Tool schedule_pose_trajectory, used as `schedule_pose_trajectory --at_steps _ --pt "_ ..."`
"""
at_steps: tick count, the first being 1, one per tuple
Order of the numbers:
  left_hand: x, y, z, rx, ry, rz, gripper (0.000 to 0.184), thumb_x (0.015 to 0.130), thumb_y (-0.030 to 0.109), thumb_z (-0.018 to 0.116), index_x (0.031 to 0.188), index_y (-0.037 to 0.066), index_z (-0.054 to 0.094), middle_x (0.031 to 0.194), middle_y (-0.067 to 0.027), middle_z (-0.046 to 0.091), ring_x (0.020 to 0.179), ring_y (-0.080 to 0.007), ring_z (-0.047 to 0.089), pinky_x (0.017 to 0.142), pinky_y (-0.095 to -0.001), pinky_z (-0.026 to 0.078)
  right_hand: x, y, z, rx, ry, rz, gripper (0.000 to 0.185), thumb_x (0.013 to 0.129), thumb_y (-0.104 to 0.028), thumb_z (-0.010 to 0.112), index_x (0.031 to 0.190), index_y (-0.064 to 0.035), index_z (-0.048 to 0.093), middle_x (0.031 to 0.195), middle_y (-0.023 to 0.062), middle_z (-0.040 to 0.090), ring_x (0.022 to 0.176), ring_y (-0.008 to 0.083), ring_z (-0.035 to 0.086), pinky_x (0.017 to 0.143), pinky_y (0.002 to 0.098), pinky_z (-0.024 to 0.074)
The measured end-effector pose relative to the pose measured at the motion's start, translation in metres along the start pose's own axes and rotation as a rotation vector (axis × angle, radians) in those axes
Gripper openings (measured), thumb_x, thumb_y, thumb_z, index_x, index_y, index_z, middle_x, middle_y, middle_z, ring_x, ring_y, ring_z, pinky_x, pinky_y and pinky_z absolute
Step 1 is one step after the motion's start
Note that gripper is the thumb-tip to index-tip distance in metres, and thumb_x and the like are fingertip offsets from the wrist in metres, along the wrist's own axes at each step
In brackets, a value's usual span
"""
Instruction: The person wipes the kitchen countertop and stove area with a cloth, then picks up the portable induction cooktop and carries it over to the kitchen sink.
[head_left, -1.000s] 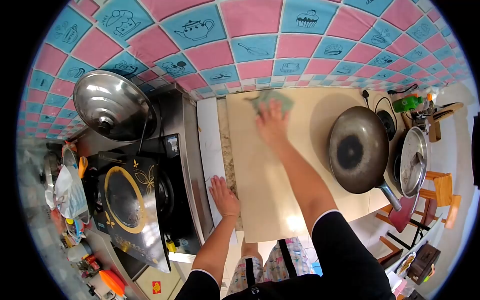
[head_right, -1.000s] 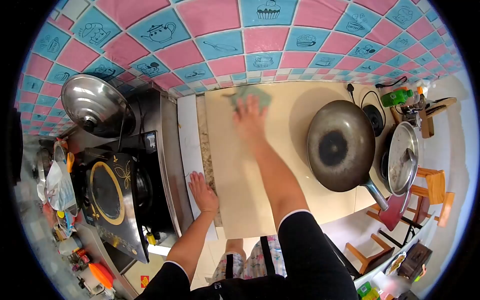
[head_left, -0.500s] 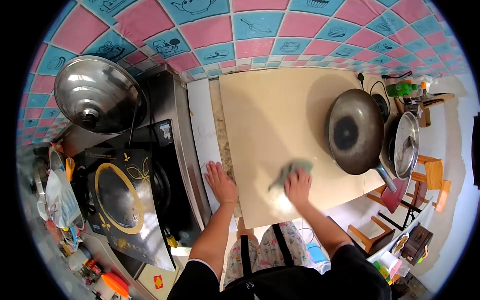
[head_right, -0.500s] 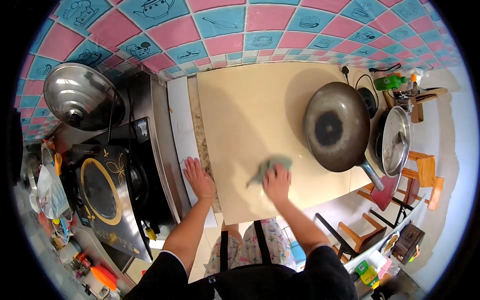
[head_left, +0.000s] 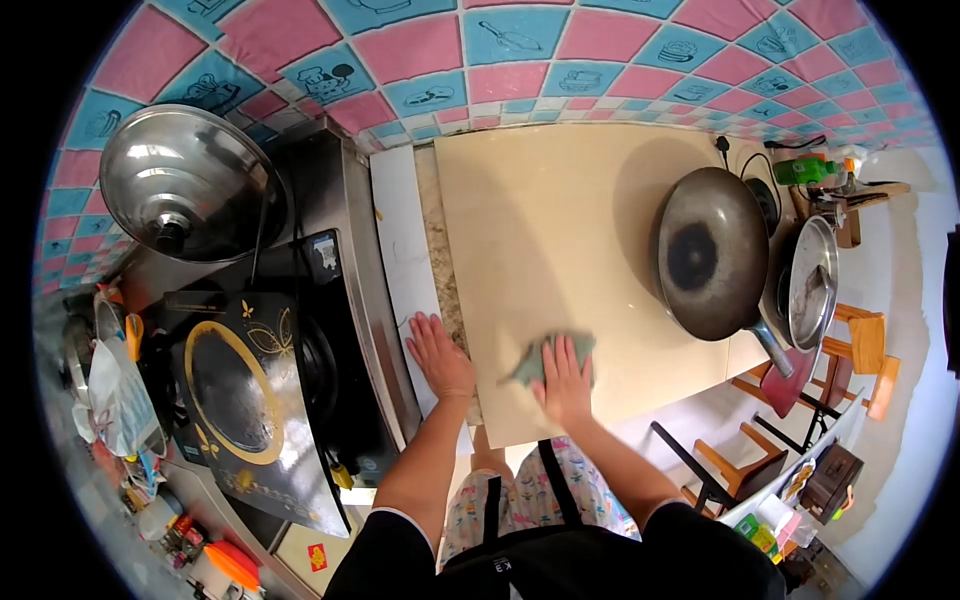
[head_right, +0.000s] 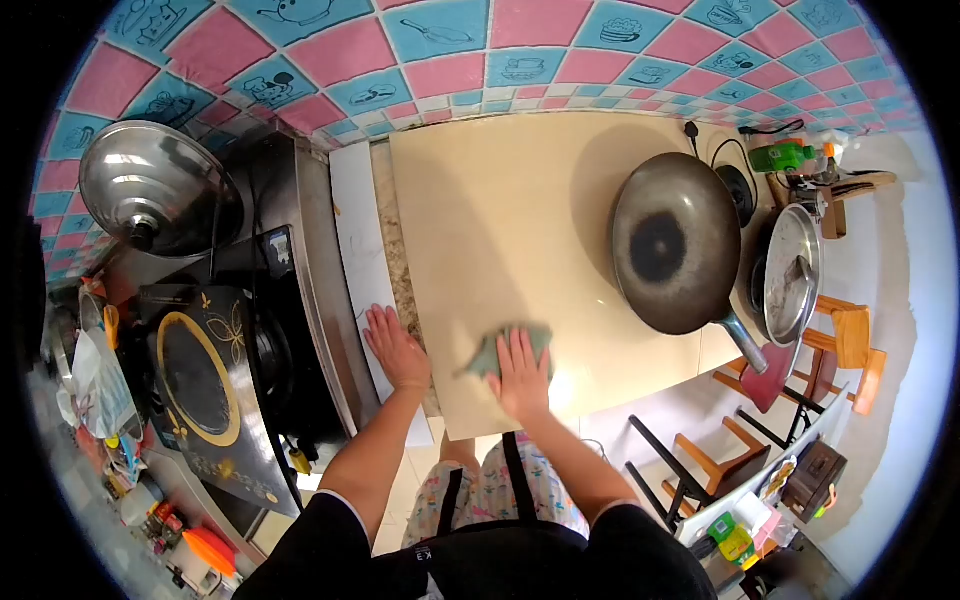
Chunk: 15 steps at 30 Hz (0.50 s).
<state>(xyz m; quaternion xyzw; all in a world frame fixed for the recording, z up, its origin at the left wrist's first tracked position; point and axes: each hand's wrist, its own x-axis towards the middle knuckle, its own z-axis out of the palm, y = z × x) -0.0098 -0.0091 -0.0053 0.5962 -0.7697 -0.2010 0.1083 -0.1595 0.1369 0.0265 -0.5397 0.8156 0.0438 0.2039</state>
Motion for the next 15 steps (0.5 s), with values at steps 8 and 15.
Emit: schedule_pose_trajectory --at_steps 8,15 --pt "0.005 -0.002 0.001 0.043 0.021 0.022 0.061 0.077 0.004 0.051 0.135 -0.001 0.035 0.148 -0.0193 0.024 0.140 -0.0342 0.017 0.114 -0.0496 0.009 0.147 0.009 -0.060 0.011 0.287 -0.085 0.069 0.087 -0.041 0.050 0.144 -0.0080 0.027 0.150 0.0135 0.023 0.139 0.0262 0.020 0.110 0.0544 0.0141" --pt "0.002 0.001 0.000 0.023 0.054 0.047 0.058 0.079 0.001 0.047 0.135 -0.002 0.035 0.147 -0.0210 0.025 0.139 -0.0354 0.018 0.113 -0.0501 0.009 0.210 0.002 -0.071 0.006 0.439 -0.031 0.063 0.090 -0.038 0.047 0.143 -0.0086 0.028 0.151 0.0122 0.021 0.139 0.0246 0.020 0.110 0.0519 0.0164"
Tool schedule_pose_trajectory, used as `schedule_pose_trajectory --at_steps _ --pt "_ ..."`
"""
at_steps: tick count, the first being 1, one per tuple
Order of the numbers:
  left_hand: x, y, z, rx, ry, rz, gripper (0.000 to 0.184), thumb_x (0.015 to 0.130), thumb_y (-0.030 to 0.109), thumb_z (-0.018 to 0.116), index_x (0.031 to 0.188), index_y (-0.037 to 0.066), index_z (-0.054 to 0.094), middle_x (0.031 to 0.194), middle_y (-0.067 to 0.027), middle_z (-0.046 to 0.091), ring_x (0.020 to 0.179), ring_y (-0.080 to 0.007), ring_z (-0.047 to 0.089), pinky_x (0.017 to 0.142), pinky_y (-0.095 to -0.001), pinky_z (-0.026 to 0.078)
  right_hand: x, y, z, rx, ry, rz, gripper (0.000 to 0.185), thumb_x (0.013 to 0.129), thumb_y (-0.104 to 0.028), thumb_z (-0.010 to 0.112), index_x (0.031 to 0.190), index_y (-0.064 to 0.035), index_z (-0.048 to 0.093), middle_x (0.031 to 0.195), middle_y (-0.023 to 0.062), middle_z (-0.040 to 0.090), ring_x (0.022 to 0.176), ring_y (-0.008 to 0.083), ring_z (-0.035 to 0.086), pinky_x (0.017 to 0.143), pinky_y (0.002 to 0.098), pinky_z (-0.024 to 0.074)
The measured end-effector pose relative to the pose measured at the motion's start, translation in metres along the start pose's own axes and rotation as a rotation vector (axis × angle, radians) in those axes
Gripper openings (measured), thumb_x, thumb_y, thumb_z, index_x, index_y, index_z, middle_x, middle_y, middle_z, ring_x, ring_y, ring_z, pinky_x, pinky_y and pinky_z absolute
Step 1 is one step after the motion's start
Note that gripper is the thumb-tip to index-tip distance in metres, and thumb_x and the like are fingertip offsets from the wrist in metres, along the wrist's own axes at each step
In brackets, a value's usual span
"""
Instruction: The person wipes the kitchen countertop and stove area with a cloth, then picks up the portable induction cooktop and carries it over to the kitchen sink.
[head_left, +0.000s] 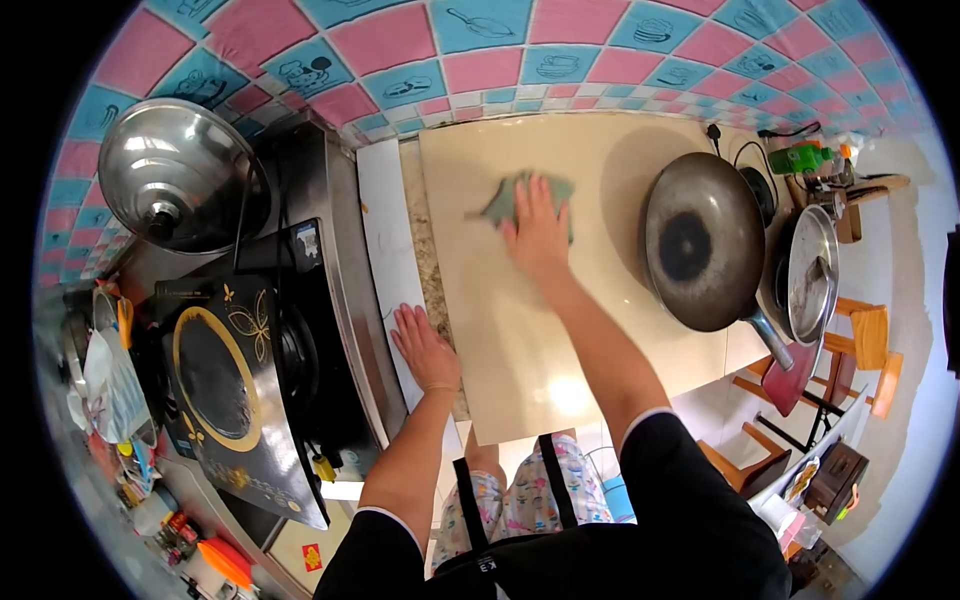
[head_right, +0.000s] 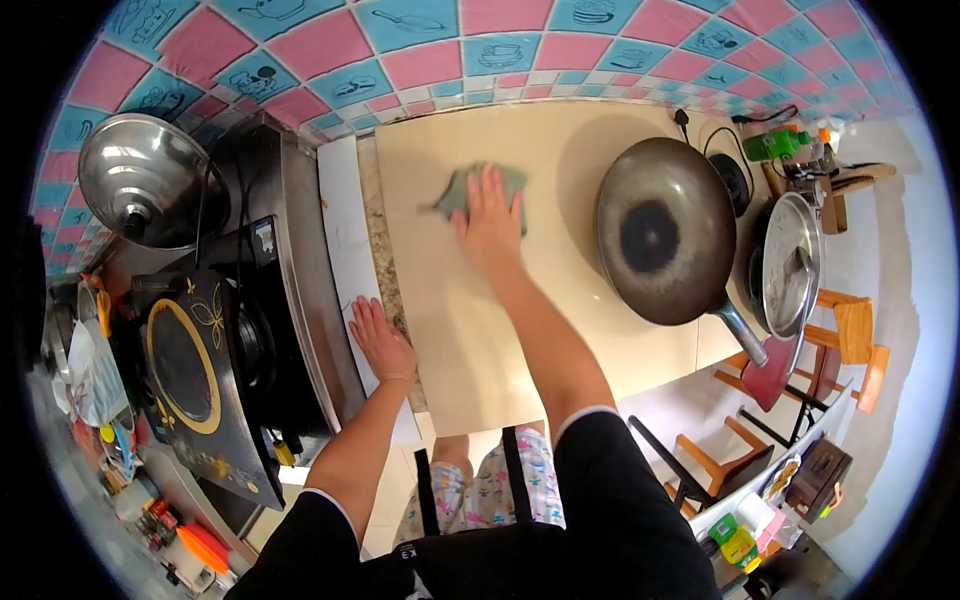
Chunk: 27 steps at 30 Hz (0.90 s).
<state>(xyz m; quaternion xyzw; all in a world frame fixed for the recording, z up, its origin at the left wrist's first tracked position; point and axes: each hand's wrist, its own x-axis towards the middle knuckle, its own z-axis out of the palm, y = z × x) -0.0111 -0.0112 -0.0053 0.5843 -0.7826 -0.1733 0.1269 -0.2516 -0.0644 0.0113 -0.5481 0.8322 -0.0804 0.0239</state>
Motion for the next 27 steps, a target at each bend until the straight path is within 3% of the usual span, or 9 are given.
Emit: schedule_pose_trajectory --at_steps 5,7,9,13,15,19,23,25,27 --pt "-0.003 -0.003 0.006 0.015 -0.001 -0.011 0.058 0.079 0.003 0.049 0.135 -0.001 0.036 0.147 -0.0197 0.026 0.139 -0.0344 0.018 0.113 -0.0499 0.010 -0.215 -0.006 -0.024 0.191 -0.389 -0.202 0.060 0.088 -0.031 0.052 0.142 -0.0120 0.032 0.152 0.0097 0.022 0.140 0.0242 0.021 0.108 0.0548 0.0192" --pt "0.000 -0.005 0.006 0.034 0.003 -0.026 0.057 0.079 0.004 0.051 0.134 -0.001 0.037 0.147 -0.0186 0.026 0.139 -0.0334 0.018 0.114 -0.0495 0.011 -0.257 0.017 -0.037 0.228 -0.488 -0.112 0.062 0.087 -0.030 0.054 0.141 -0.0110 0.033 0.151 0.0130 0.021 0.139 0.0280 0.021 0.107 0.0574 0.0193" --pt "-0.001 -0.002 0.003 0.024 -0.025 -0.039 0.056 0.080 0.005 0.051 0.134 0.000 0.037 0.147 -0.0187 0.027 0.139 -0.0335 0.019 0.113 -0.0499 0.011 -0.249 0.037 -0.027 0.011 -0.357 0.031 0.060 0.087 -0.032 0.052 0.140 -0.0099 0.036 0.149 0.0157 0.026 0.138 0.0295 0.024 0.107 0.0578 0.0198" --pt "-0.002 -0.005 0.005 -0.018 -0.034 -0.041 0.059 0.078 0.002 0.048 0.136 -0.002 0.035 0.148 -0.0203 0.025 0.139 -0.0351 0.017 0.113 -0.0521 0.010 -0.108 0.049 -0.017 0.055 -0.008 0.292 0.062 0.090 -0.029 0.049 0.145 -0.0097 0.025 0.150 0.0159 0.023 0.140 0.0299 0.020 0.109 0.0554 0.0154" --pt "-0.002 -0.006 0.004 -0.025 -0.029 -0.048 0.059 0.079 0.002 0.048 0.136 -0.002 0.035 0.147 -0.0203 0.025 0.139 -0.0352 0.017 0.113 -0.0522 0.010 -0.035 0.037 -0.004 0.067 0.031 0.201 0.060 0.091 -0.027 0.049 0.144 -0.0102 0.026 0.150 0.0138 0.024 0.139 0.0284 0.021 0.109 0.0542 0.0165" --pt "0.000 -0.006 0.007 0.011 -0.046 -0.066 0.056 0.080 0.006 0.051 0.134 -0.001 0.038 0.146 -0.0185 0.028 0.139 -0.0341 0.019 0.113 -0.0512 0.011 0.070 -0.014 0.014 0.163 0.007 -0.209 0.055 0.090 -0.023 0.051 0.140 -0.0098 0.034 0.149 0.0120 0.026 0.138 0.0272 0.024 0.110 0.0495 0.0200" --pt "0.000 -0.005 0.003 -0.003 -0.037 -0.066 0.055 0.080 0.006 0.051 0.134 -0.001 0.038 0.146 -0.0185 0.029 0.139 -0.0341 0.019 0.113 -0.0517 0.012 0.121 -0.064 0.033 0.255 0.092 -0.360 0.048 0.088 -0.019 0.054 0.134 -0.0086 0.043 0.143 0.0128 0.035 0.134 0.0272 0.031 0.109 0.0460 0.0237" --pt "0.001 -0.006 0.006 -0.012 -0.041 -0.069 0.056 0.080 0.005 0.050 0.134 -0.002 0.036 0.147 -0.0194 0.027 0.139 -0.0346 0.018 0.113 -0.0519 0.011 0.130 -0.077 0.037 0.314 0.160 -0.379 0.042 0.085 -0.016 0.058 0.126 -0.0075 0.050 0.128 0.0123 0.047 0.121 0.0280 0.042 0.103 0.0438 0.0303" --pt "-0.005 -0.006 -0.001 -0.033 -0.077 -0.081 0.057 0.079 0.003 0.049 0.135 -0.002 0.035 0.147 -0.0202 0.025 0.139 -0.0349 0.017 0.113 -0.0515 0.010 0.115 -0.081 0.042 0.317 0.178 -0.407 0.041 0.083 -0.014 0.059 0.122 -0.0073 0.053 0.119 0.0113 0.049 0.113 0.0282 0.045 0.098 0.0434 0.0328"
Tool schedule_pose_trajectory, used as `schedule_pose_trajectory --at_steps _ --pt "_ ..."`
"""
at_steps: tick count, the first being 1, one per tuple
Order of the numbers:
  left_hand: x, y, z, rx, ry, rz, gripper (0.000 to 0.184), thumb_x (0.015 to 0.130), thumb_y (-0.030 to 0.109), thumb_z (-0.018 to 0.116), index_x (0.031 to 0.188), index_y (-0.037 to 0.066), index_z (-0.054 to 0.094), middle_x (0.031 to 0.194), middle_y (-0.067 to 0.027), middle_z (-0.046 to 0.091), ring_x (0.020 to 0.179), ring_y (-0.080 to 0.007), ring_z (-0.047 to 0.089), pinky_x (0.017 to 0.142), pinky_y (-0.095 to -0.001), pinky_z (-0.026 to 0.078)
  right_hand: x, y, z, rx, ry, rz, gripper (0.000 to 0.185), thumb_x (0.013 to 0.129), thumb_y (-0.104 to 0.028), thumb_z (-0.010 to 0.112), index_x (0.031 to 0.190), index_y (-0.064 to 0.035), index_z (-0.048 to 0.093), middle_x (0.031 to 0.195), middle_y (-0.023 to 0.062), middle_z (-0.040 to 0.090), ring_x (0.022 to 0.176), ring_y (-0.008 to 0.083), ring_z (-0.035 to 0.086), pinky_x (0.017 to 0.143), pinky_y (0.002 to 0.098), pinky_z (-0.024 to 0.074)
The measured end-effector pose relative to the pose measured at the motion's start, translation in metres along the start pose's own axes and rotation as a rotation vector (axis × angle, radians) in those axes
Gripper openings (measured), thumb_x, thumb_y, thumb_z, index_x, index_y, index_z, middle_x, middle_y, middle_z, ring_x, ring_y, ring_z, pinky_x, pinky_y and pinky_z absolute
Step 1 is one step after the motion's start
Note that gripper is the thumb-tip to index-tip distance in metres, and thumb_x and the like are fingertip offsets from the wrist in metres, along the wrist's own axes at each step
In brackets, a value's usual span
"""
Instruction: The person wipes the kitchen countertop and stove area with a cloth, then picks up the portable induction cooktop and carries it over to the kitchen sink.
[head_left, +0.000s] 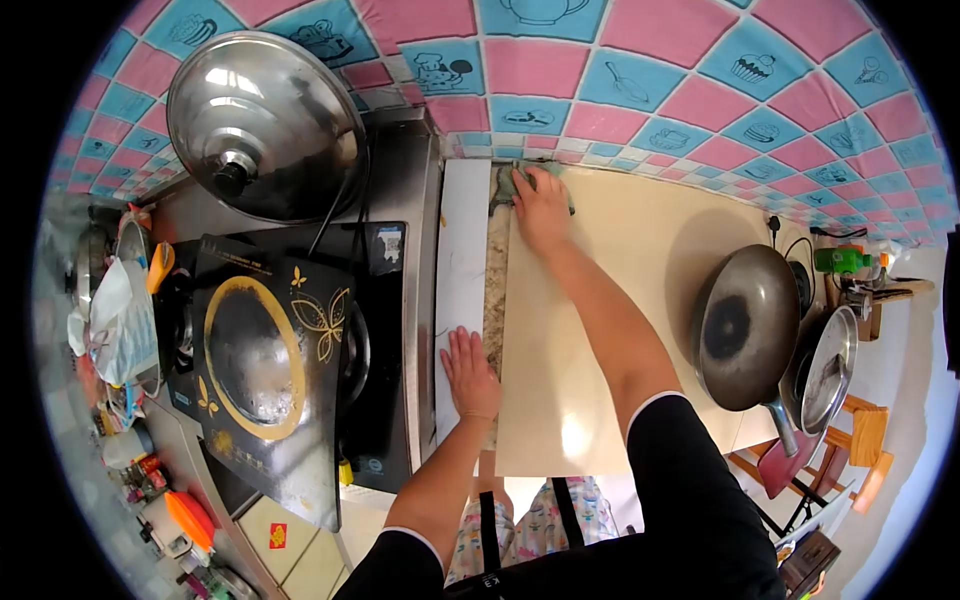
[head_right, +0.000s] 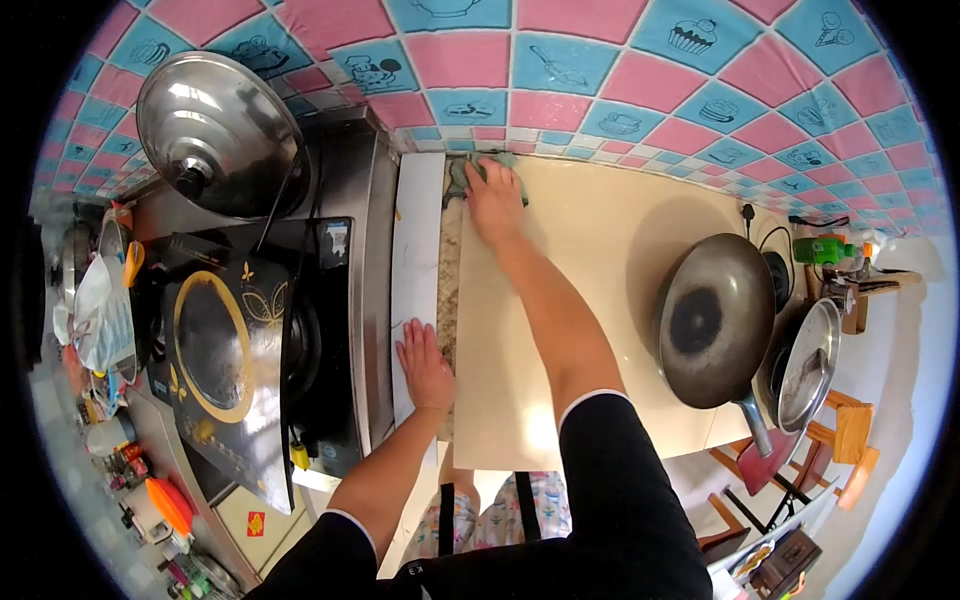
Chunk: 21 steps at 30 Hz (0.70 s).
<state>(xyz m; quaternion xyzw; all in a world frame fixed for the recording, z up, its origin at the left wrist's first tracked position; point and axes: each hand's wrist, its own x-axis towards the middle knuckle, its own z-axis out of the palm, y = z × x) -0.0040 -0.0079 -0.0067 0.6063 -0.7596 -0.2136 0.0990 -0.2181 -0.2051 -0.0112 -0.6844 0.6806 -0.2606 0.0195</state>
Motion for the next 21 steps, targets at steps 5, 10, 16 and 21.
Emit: schedule_pose_trajectory --at_steps 5,10,16,21 --pt "0.002 0.003 0.000 -0.031 0.021 -0.007 0.059 0.077 0.004 0.053 0.134 0.000 0.037 0.147 -0.0180 0.028 0.139 -0.0334 0.019 0.113 -0.0517 0.012 -0.091 -0.030 -0.023 0.078 -0.058 -0.157 0.036 0.073 -0.005 0.062 0.109 -0.0077 0.063 0.100 0.0083 0.053 0.097 0.0282 0.048 0.084 0.0414 0.0374" --pt "0.009 0.000 0.006 -0.045 0.061 0.023 0.058 0.077 0.003 0.051 0.133 -0.002 0.038 0.146 -0.0195 0.028 0.139 -0.0348 0.019 0.113 -0.0522 0.011 -0.093 -0.054 -0.027 0.506 -0.108 0.041 0.037 0.074 0.004 0.060 0.109 -0.0067 0.062 0.101 0.0143 0.053 0.097 0.0329 0.050 0.085 0.0412 0.0405" --pt "0.001 -0.001 0.004 -0.029 0.037 0.008 0.059 0.077 0.003 0.052 0.134 -0.001 0.038 0.146 -0.0192 0.028 0.139 -0.0345 0.020 0.113 -0.0520 0.011 0.061 -0.068 0.040 0.142 -0.009 -0.011 0.029 0.081 -0.007 0.052 0.108 -0.0044 0.061 0.121 0.0126 0.053 0.113 0.0297 0.047 0.095 0.0416 0.0367" --pt "0.005 0.000 0.008 -0.047 0.055 0.035 0.060 0.076 0.003 0.053 0.134 -0.001 0.037 0.147 -0.0189 0.026 0.139 -0.0343 0.018 0.113 -0.0515 0.011 0.004 -0.085 0.053 -0.035 -0.085 -0.075 0.021 0.079 -0.015 0.056 0.098 -0.0069 0.062 0.130 0.0100 0.048 0.123 0.0260 0.040 0.104 0.0478 0.0274"
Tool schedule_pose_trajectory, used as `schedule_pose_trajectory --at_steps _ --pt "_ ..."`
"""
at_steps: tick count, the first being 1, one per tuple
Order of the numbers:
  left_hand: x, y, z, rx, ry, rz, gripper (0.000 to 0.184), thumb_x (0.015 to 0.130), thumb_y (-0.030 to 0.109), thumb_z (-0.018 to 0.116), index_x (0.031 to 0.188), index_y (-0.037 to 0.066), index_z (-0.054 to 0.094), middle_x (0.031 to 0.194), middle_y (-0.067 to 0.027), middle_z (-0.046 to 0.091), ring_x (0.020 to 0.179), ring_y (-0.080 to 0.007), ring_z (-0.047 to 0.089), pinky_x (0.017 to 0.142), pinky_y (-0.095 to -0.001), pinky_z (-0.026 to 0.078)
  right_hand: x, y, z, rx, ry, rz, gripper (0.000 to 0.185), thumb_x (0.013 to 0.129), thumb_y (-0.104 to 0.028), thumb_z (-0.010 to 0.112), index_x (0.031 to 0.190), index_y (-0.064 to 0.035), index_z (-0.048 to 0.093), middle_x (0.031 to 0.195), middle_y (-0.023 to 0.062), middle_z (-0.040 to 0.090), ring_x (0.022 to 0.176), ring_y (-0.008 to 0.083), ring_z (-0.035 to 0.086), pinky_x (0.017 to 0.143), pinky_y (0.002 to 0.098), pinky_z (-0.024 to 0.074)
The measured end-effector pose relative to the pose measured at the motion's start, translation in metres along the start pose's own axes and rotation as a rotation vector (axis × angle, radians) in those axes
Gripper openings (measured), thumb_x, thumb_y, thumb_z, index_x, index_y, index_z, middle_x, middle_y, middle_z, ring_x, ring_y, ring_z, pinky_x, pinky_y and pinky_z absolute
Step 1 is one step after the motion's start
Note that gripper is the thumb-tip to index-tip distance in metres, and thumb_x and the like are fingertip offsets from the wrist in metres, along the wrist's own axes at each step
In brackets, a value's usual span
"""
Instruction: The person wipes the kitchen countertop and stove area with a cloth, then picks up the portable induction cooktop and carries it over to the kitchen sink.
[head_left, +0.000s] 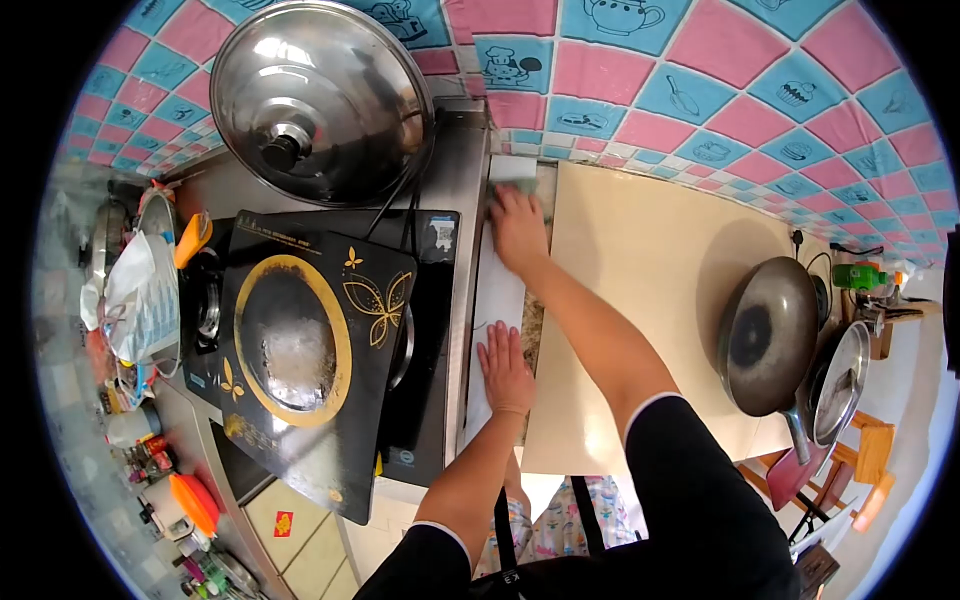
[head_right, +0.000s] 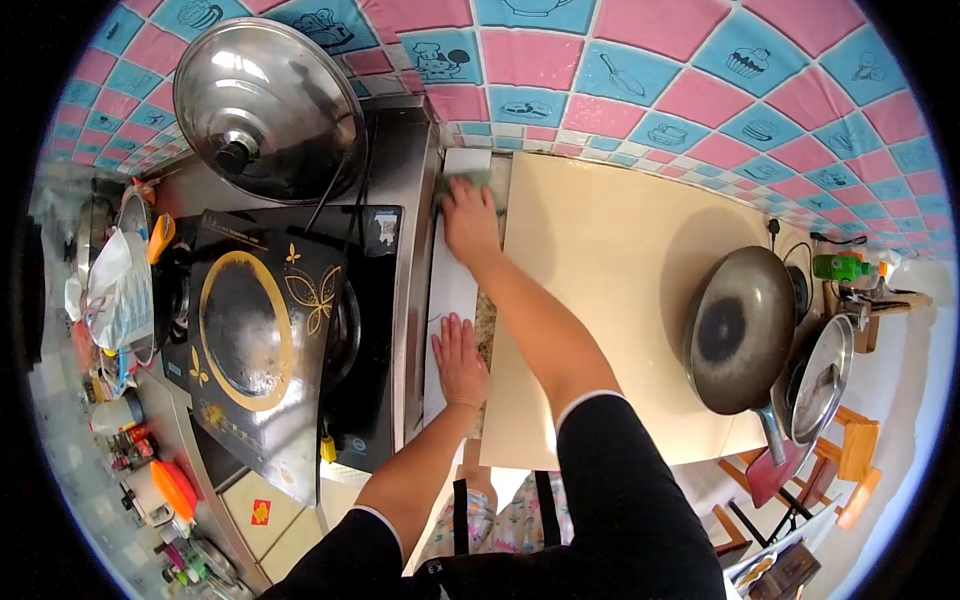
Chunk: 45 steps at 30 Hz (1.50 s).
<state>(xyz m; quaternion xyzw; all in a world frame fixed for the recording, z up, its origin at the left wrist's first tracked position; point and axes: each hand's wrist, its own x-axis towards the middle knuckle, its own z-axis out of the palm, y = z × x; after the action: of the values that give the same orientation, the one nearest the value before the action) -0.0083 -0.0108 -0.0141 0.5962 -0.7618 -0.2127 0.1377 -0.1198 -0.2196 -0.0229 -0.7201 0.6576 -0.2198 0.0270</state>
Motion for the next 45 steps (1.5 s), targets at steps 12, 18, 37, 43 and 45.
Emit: schedule_pose_trajectory --at_steps 12,18,37,43,45 --pt "-0.001 -0.002 0.000 0.049 -0.040 -0.013 0.062 0.075 0.004 0.054 0.135 -0.001 0.036 0.147 -0.0194 0.027 0.139 -0.0351 0.019 0.113 -0.0520 0.010 0.041 0.041 -0.018 0.090 -0.122 0.042 0.039 0.081 -0.005 0.047 0.118 -0.0052 0.058 0.137 0.0120 0.045 0.126 0.0283 0.042 0.103 0.0402 0.0348" --pt "-0.001 0.001 -0.002 0.031 -0.014 0.003 0.063 0.074 0.002 0.051 0.135 -0.001 0.036 0.148 -0.0195 0.025 0.139 -0.0351 0.017 0.113 -0.0519 0.010 -0.048 -0.002 -0.028 -0.113 -0.171 -0.200 0.034 0.082 -0.011 0.049 0.114 -0.0070 0.062 0.134 0.0077 0.049 0.126 0.0220 0.043 0.107 0.0439 0.0277" --pt "0.000 -0.001 -0.001 0.030 0.009 0.022 0.063 0.075 0.003 0.050 0.136 -0.001 0.035 0.147 -0.0208 0.026 0.139 -0.0362 0.019 0.113 -0.0524 0.010 0.020 0.022 0.003 -0.037 -0.101 -0.153 0.030 0.080 -0.009 0.050 0.106 -0.0022 0.064 0.129 0.0099 0.051 0.125 0.0234 0.043 0.104 0.0476 0.0321" --pt "0.000 0.001 -0.008 0.029 -0.007 0.015 0.061 0.075 0.003 0.050 0.135 -0.002 0.036 0.147 -0.0206 0.026 0.139 -0.0357 0.019 0.113 -0.0522 0.010 -0.016 -0.006 -0.020 -0.065 -0.267 -0.184 0.030 0.080 -0.011 0.051 0.106 -0.0023 0.063 0.130 0.0105 0.050 0.127 0.0237 0.040 0.105 0.0488 0.0306" --pt "0.000 0.001 -0.008 0.029 -0.021 -0.003 0.061 0.076 0.003 0.050 0.135 -0.003 0.036 0.147 -0.0206 0.026 0.139 -0.0359 0.018 0.113 -0.0523 0.010 -0.051 -0.011 -0.030 -0.025 -0.252 -0.273 0.032 0.080 -0.010 0.050 0.108 -0.0025 0.062 0.132 0.0096 0.049 0.128 0.0238 0.040 0.104 0.0470 0.0317"
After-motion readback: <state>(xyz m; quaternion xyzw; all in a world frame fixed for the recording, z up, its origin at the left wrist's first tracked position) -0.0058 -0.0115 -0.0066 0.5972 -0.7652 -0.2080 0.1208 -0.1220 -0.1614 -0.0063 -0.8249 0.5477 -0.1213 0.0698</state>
